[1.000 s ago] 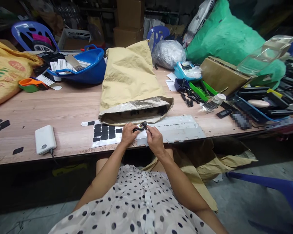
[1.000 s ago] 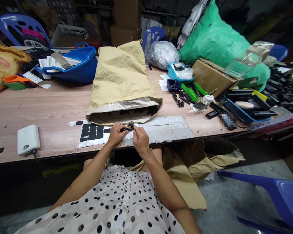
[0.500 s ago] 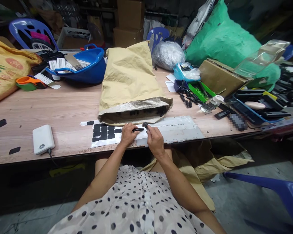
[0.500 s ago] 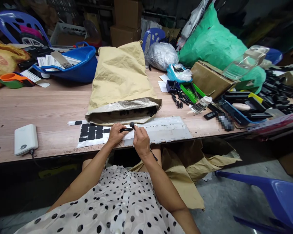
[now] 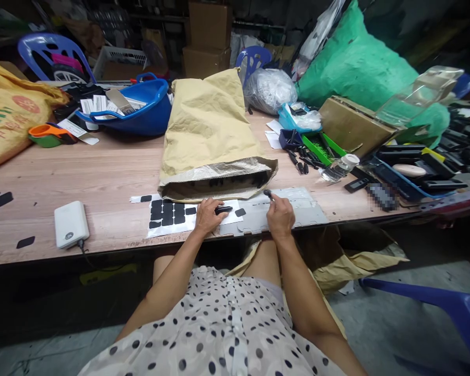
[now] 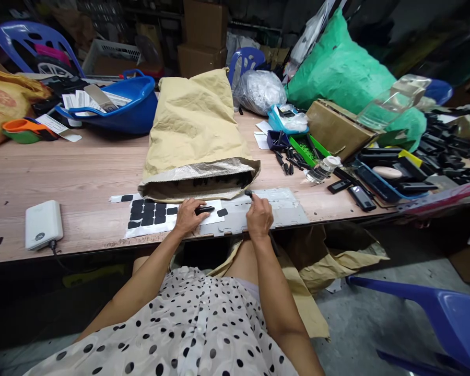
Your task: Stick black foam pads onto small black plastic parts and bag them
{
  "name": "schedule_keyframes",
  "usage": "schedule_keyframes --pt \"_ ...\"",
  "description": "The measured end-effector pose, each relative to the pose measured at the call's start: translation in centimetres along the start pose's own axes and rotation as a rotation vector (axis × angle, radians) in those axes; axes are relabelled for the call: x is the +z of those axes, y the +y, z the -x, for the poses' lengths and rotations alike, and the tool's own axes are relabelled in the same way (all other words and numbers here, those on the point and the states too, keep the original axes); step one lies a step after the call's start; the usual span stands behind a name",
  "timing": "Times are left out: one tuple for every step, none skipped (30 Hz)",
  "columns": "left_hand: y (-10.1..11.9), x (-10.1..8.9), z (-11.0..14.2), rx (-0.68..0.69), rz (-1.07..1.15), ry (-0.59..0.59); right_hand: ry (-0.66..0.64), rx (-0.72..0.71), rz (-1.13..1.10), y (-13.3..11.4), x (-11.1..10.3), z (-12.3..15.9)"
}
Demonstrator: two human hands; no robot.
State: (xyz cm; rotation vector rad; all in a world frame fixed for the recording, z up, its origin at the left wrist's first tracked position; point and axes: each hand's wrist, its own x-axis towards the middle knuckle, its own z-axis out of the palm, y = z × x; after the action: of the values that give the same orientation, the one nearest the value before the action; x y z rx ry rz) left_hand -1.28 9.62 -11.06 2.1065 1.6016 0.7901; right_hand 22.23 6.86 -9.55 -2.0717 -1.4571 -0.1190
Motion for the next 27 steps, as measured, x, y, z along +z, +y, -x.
schedule_keyframes --pt "0.0 0.0 0.0 0.003 -0.001 -0.011 -0.02 0.039 0.054 0.6 0.1 -0.6" --pt "0.1 -0.1 0.0 0.004 0.002 -0.023 -0.042 0.063 0.099 1.1 0.2 -1.2" --pt "0.1 -0.1 0.0 0.001 0.008 -0.034 -0.06 0.076 0.134 1.5 0.4 -1.6" --pt "0.1 -0.1 0.1 -0.005 0.014 -0.043 -0.074 0.083 0.158 1.8 0.7 -2.0" --pt "0.1 -0.1 0.1 -0.011 0.02 -0.049 -0.081 0.083 0.172 2.0 1.0 -2.2" --pt "0.0 -0.2 0.1 -0.016 0.025 -0.052 -0.079 0.081 0.177 2.1 1.3 -2.4" --pt "-0.1 -0.2 0.0 -0.017 0.028 -0.051 -0.068 0.077 0.176 2.1 1.6 -2.5" --pt "-0.2 -0.2 0.0 -0.016 0.03 -0.051 -0.05 0.071 0.172 2.1 1.9 -2.5" --pt "-0.2 -0.3 -0.1 -0.012 0.033 -0.05 -0.029 0.064 0.167 2.0 2.1 -2.5" --pt "-0.3 -0.4 -0.2 -0.005 0.036 -0.05 -0.009 0.058 0.165 1.9 2.3 -2.5" --pt "-0.2 -0.6 -0.2 0.004 0.039 -0.049 0.006 0.054 0.164 1.9 2.5 -2.4" --pt "-0.1 -0.8 -0.1 0.017 0.041 -0.047 0.014 0.051 0.165 1.8 2.6 -2.4" --pt "0.1 -1.0 0.2 0.039 0.045 -0.044 0.015 0.05 0.164 1.8 2.6 -2.3" --pt "0.4 -1.2 0.7 0.071 0.053 -0.043 0.01 0.049 0.162 1.7 2.7 -2.3" --pt "0.9 -1.5 1.4 0.113 0.067 -0.049 0.004 0.048 0.16 1.7 2.7 -2.2" --pt "1.3 -1.7 2.3 0.16 0.093 -0.068 -0.001 0.048 0.157 1.7 2.6 -2.2" --pt "1.8 -1.8 3.4 0.211 0.13 -0.106 -0.004 0.048 0.154 1.7 2.6 -2.2" --pt "2.3 -1.8 4.7 0.261 0.176 -0.159 -0.005 0.051 0.153 1.7 2.6 -2.2" --pt "2.6 -1.7 6.0 0.302 0.223 -0.221 -0.004 0.055 0.153 1.7 2.6 -2.1" --pt "2.9 -1.5 7.3 0.331 0.261 -0.283 -0.005 0.06 0.154 1.6 2.6 -2.1" --pt "2.9 -1.1 8.4 0.337 0.281 -0.33 -0.005 0.062 0.156 1.6 2.5 -2.1" --pt "2.7 -0.6 9.4 0.32 0.282 -0.365 -0.006 0.063 0.157 1.6 2.5 -2.1" --pt "2.3 0.0 10.2 0.281 0.263 -0.386 -0.007 0.061 0.157 1.6 2.5 -2.2" --pt "1.6 0.6 10.7 0.224 0.228 -0.397 -0.007 0.058 0.155 1.5 2.5 -2.2" --pt "0.9 1.3 11.1 0.16 0.186 -0.4 -0.008 0.055 0.153 1.5 2.5 -2.2" --pt "0.0 2.0 11.3 0.097 0.144 -0.381 -0.01 0.053 0.152 1.5 2.5 -2.2" --pt "-1.0 2.6 11.4 0.044 0.11 -0.333 -0.014 0.054 0.154 1.4 2.5 -2.2"
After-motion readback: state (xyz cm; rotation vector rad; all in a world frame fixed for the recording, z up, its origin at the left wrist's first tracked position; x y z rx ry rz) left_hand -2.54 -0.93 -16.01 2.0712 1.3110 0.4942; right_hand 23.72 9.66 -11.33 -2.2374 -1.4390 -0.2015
